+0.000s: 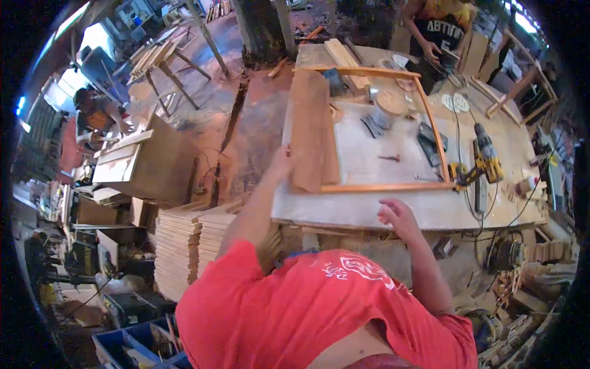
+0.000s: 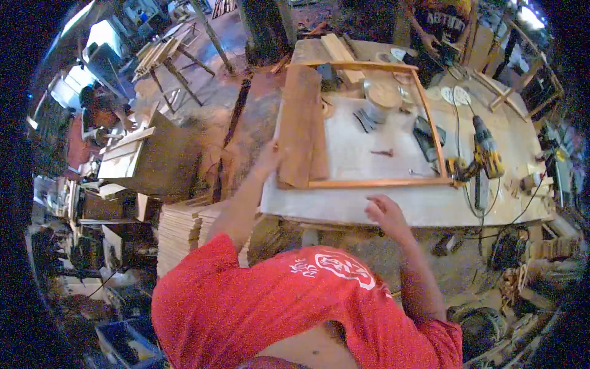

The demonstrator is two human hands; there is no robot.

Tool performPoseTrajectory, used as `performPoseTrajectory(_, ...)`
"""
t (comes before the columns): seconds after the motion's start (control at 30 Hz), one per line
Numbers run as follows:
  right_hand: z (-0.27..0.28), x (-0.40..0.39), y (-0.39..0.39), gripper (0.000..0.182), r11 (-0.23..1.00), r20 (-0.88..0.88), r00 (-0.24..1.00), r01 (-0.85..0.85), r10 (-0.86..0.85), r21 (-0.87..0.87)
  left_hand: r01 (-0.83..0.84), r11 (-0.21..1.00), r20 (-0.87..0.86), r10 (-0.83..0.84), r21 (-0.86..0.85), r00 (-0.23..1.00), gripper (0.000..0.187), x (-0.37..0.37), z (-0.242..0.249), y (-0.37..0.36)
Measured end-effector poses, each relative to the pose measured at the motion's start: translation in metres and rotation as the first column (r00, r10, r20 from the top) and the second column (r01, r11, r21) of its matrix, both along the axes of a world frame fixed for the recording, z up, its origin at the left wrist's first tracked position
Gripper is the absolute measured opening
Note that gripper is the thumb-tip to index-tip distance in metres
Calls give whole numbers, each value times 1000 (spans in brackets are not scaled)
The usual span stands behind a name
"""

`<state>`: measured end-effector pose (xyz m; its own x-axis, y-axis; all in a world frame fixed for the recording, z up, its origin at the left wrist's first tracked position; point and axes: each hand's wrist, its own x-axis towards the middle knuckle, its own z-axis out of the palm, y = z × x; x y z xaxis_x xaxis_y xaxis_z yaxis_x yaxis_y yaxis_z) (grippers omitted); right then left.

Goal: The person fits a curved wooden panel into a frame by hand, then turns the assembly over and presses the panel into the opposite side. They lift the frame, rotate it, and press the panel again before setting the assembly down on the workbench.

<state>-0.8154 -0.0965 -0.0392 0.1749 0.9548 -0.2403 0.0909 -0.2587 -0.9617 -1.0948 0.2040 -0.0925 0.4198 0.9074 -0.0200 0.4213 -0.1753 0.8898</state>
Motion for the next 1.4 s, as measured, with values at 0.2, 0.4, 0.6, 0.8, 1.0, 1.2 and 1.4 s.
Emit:
performPoseTrajectory(0.2,30,-46,168,58,987,-141,977,159,-163,-39,266,957,212,-285,113,935,47,70,44,-82)
performPoseTrajectory(0.4,86,21,157,52,938,207,923,286,-324,194,138,925,172,-209,354,963,48,48,16,-1)
performPoseTrajectory(0.6,87,52,146,49,953,781,554,245,-289,179,-82,994,-232,96,71,968,56,42,-15,73)
performPoseTrajectory(0.8,71,71,155,48,943,721,619,295,-310,152,-54,992,-189,32,-110,981,54,62,-17,71)
performPoseTrajectory(1.0,89,44,140,47,931,632,709,102,-314,349,-99,995,-270,94,-5,958,40,49,33,46)
performPoseTrajectory(1.2,116,15,132,43,849,518,850,-207,-89,486,-157,987,-179,149,-32,972,36,45,94,29)
performPoseTrajectory(1.4,96,19,157,37,874,561,786,-439,261,207,-92,995,-224,95,24,970,38,47,133,4)
